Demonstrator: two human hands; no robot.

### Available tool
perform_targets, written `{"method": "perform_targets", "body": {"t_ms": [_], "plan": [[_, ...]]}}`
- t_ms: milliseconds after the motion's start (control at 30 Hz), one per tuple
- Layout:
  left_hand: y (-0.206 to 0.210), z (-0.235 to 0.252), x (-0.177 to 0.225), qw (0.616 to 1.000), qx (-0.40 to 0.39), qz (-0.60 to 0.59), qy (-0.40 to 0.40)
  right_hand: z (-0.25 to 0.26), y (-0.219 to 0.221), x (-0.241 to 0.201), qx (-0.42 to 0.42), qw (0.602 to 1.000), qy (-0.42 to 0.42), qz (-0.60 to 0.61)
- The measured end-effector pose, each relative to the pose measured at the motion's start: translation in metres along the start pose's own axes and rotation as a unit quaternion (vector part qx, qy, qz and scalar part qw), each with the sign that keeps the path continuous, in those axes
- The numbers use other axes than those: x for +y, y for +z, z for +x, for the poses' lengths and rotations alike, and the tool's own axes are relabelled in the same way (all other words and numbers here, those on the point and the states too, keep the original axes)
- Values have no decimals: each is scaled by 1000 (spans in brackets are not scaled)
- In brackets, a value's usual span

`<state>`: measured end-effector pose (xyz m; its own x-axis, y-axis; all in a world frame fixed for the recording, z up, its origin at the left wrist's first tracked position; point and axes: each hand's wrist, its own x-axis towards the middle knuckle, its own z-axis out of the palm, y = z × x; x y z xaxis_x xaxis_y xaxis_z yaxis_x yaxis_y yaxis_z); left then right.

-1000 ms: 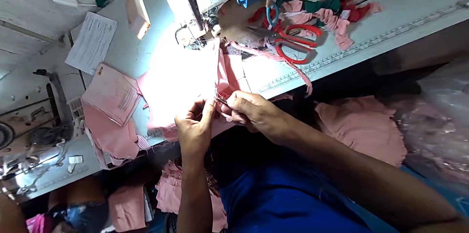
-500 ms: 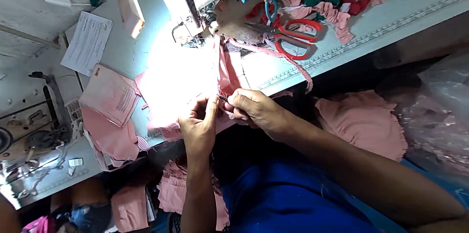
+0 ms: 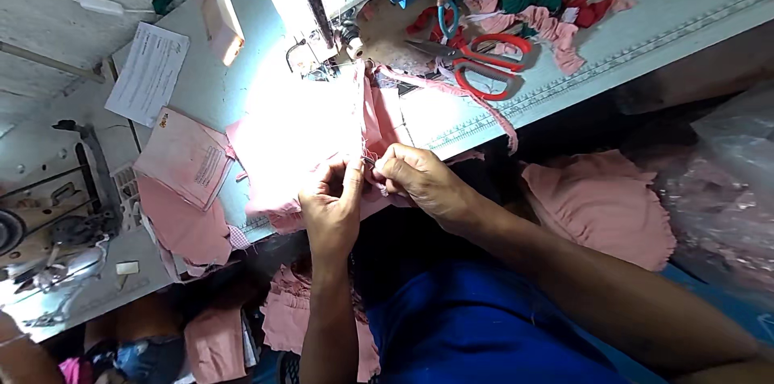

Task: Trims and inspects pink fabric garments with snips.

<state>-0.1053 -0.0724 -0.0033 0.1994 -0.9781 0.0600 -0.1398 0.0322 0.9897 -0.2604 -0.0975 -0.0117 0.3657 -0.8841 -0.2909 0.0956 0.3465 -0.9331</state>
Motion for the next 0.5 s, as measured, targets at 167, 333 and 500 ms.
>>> {"method": "perform_targets", "body": {"t_ms": [167, 333, 500], "plan": [[0, 0, 0, 1000, -6, 17, 4, 1, 0, 0, 11, 1000, -2, -28], [-2, 0, -1, 1000, -10, 10, 7, 1, 1, 0, -5, 1000, -3, 15], [-2, 0, 0, 1000, -17, 23, 7, 0, 0, -1, -3, 1000, -7, 12]]}}
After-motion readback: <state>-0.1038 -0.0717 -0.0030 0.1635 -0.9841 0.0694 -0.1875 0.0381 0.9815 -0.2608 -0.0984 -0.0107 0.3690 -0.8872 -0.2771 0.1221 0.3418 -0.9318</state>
